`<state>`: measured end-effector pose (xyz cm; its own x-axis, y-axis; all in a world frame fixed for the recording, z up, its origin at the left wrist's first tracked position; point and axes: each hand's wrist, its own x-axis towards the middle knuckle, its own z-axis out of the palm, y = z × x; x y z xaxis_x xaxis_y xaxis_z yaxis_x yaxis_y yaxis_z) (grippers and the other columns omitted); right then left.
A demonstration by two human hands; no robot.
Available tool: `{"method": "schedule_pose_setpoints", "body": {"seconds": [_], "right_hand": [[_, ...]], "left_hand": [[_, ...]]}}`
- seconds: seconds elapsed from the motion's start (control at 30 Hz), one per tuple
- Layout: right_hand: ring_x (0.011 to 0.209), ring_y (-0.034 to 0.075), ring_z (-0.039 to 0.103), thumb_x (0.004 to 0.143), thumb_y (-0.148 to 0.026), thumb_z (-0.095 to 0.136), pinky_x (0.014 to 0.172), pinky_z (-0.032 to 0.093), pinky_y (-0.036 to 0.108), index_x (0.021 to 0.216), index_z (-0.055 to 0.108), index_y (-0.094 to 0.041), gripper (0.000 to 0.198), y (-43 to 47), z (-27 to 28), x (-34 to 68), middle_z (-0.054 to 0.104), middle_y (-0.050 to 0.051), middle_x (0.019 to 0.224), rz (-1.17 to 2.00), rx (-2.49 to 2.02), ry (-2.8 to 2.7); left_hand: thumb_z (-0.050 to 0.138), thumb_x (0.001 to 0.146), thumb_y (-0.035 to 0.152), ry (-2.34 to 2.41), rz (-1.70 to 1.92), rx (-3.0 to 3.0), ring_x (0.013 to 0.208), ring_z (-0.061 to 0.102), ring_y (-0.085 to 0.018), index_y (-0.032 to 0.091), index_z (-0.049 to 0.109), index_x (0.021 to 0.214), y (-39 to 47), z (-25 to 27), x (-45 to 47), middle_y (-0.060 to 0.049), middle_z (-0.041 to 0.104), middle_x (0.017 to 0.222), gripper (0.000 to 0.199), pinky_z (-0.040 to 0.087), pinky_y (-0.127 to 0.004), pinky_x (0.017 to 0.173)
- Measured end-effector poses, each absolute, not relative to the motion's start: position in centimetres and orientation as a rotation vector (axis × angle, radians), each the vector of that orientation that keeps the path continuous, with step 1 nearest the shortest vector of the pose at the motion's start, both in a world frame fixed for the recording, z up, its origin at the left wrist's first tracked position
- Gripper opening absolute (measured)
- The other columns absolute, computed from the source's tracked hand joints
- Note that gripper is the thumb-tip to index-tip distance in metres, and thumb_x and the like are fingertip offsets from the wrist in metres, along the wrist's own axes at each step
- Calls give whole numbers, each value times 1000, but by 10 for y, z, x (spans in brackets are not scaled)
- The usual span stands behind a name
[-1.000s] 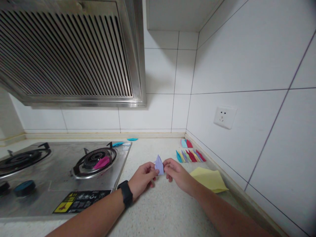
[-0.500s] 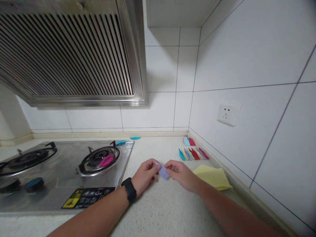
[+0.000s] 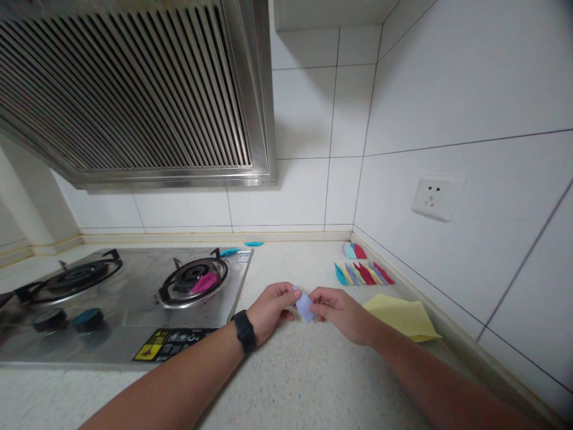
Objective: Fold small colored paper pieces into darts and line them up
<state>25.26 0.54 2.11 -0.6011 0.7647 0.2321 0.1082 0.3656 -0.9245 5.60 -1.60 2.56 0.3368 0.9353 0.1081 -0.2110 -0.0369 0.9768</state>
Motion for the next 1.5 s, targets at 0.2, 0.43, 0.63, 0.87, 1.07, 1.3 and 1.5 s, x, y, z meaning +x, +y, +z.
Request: {"method": "schedule_pose_setpoints", "body": {"seconds": [0.2,0.43,0.63,0.87,1.07,1.3,1.5], "right_hand": [[60,11,44,87,-36,56,54,33,24,86,61,-17,19,11,18,252,52,-2,68,1107,-798,-1895],[72,15,55,83,-35,61,64,41,26,92,64,-18,20,12,24,253,62,2,79,1046,-824,-1880],[58,11,47,81,-42,62,54,35,24,83,64,-17,25,17,21,256,57,-1,67,1133,-866,-1887],[59,13,48,75,-48,66,58,37,26,77,66,-16,32,16,24,256,58,0,63,1250,-868,-1835],[57,11,44,77,-41,66,56,31,24,69,61,-15,27,19,23,259,52,-3,58,1235,-859,-1896],[59,11,40,81,-37,62,54,28,23,72,59,-16,23,18,17,257,49,-3,63,896,-927,-1964],[58,11,42,86,-38,57,53,29,23,78,58,-17,21,19,12,257,51,-3,65,883,-961,-1967]], "left_hand": [[69,75,43,907,1124,1440,59,49,-10,13,61,78,-9,25,52,-1,56,67,32,40,-20,52],[69,74,43,914,971,1554,51,43,-7,13,65,84,-14,19,58,3,54,64,32,34,-20,49],[71,71,45,930,1068,1499,53,47,-9,12,66,77,-12,18,59,1,57,64,34,39,-22,52],[74,66,49,886,1003,1456,52,46,-9,13,68,73,-19,30,59,0,57,60,37,35,-21,52],[73,69,46,953,1000,1490,47,41,-7,13,65,72,-13,23,58,3,54,56,34,31,-21,47],[70,71,48,1061,1077,1545,50,47,-9,12,66,71,-1,10,54,-2,61,62,36,36,-21,48],[71,70,48,1054,1109,1457,57,54,-12,11,70,80,0,12,50,-5,64,67,38,40,-21,51]]}}
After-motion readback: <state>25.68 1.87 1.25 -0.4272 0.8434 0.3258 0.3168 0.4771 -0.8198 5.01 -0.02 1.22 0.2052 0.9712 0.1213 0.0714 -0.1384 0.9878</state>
